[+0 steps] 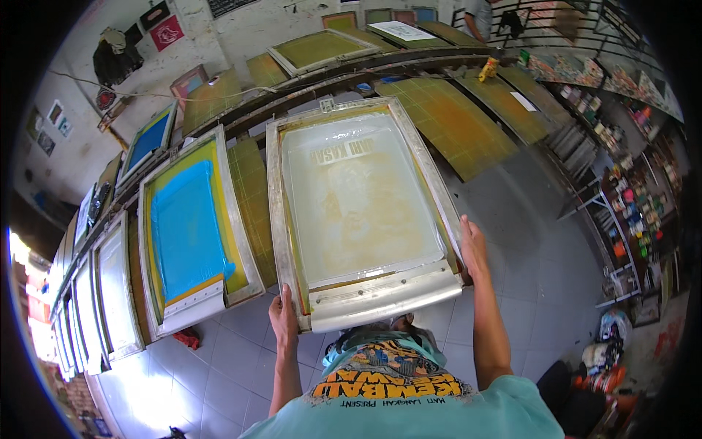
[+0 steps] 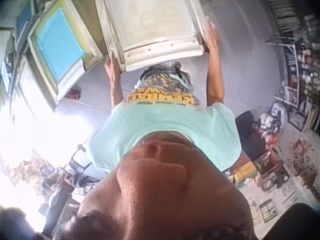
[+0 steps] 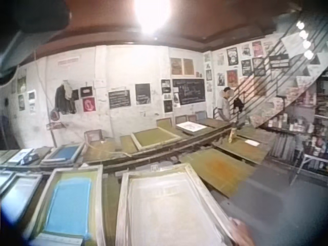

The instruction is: The person prepares a grey t-shirt on a screen printing table, aligns it, and uses a squeegee to apply white ink through a screen frame. The person then lifts the screen to reveal the printed design and uses a heat gun to dry the ink on the shirt.

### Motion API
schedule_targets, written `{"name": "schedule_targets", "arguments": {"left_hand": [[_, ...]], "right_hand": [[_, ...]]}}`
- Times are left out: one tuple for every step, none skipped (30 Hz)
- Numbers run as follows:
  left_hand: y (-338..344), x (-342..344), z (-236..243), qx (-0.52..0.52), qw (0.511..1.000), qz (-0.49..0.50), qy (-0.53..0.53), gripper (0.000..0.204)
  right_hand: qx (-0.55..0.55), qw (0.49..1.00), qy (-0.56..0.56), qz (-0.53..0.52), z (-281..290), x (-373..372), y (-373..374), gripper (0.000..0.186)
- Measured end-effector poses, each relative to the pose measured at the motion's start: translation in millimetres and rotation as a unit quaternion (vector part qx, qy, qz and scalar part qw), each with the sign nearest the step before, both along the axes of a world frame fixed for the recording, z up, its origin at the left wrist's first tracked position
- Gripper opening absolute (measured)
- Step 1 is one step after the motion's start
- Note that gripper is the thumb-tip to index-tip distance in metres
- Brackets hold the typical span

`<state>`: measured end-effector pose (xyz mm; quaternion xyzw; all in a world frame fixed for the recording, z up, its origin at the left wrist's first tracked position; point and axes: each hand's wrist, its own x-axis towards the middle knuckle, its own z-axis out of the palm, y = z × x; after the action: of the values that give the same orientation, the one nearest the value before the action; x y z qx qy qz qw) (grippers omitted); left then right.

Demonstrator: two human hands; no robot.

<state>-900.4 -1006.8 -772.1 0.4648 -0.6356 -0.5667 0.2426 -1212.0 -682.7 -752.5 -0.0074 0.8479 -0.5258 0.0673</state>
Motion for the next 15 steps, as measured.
{"name": "schedule_targets", "arguments": {"left_hand": [[-1,-12,-2,-0.001,1.000,0.011,-0.001,0.056],[3,-30,-6,0.004,1.000,0.019,0.000,0.057],[5,-45,-8,0.009,1.000,0.027,0.002,0.057],[8,-58,-10,0.020,0.999,0.040,-0.015,0.057],[10,-72,-11,0.016,0.998,0.051,-0.011,0.057],[13,-86,-14,0.012,0.998,0.061,-0.008,0.057],[13,-100,-17,0.008,0.997,0.070,-0.004,0.057],[11,-111,-23,-0.001,0.997,0.073,-0.007,0.057],[7,-122,-28,-0.011,0.997,0.074,-0.011,0.057],[2,-131,-32,-0.020,0.997,0.075,-0.015,0.057],[4,-140,-34,-0.017,0.996,0.084,-0.015,0.057],[5,-147,-34,-0.014,0.995,0.093,-0.015,0.057],[6,-154,-34,-0.011,0.995,0.103,-0.015,0.057],[1,-156,-31,0.005,0.994,0.086,-0.064,0.055],[4,-165,-28,0.007,0.994,0.092,-0.053,0.055]], "right_hand": [[-0.006,1.000,-0.001,0.016,-2,-25,-11,0.073],[-0.006,1.000,-0.002,0.030,-1,-49,-15,0.074],[-0.003,0.999,-0.011,0.042,1,-71,-19,0.075],[0.000,0.998,-0.019,0.053,3,-91,-24,0.075],[-0.002,0.997,-0.024,0.068,4,-112,-33,0.076],[0.003,0.997,-0.022,0.075,1,-132,-38,0.076],[0.008,0.996,-0.020,0.082,-3,-151,-43,0.077],[0.012,0.996,-0.024,0.086,-10,-164,-48,0.077],[0.008,0.994,-0.031,0.100,-14,-182,-53,0.077],[0.004,0.993,-0.038,0.114,-17,-203,-59,0.078],[0.008,0.991,-0.042,0.125,-16,-218,-62,0.078],[0.005,0.992,-0.022,0.127,-15,-218,-64,0.079],[0.011,0.992,-0.027,0.122,-24,-223,-66,0.079],[0.022,0.993,-0.028,0.114,-32,-231,-63,0.079],[0.027,0.993,-0.025,0.112,-35,-241,-68,0.079]]}}
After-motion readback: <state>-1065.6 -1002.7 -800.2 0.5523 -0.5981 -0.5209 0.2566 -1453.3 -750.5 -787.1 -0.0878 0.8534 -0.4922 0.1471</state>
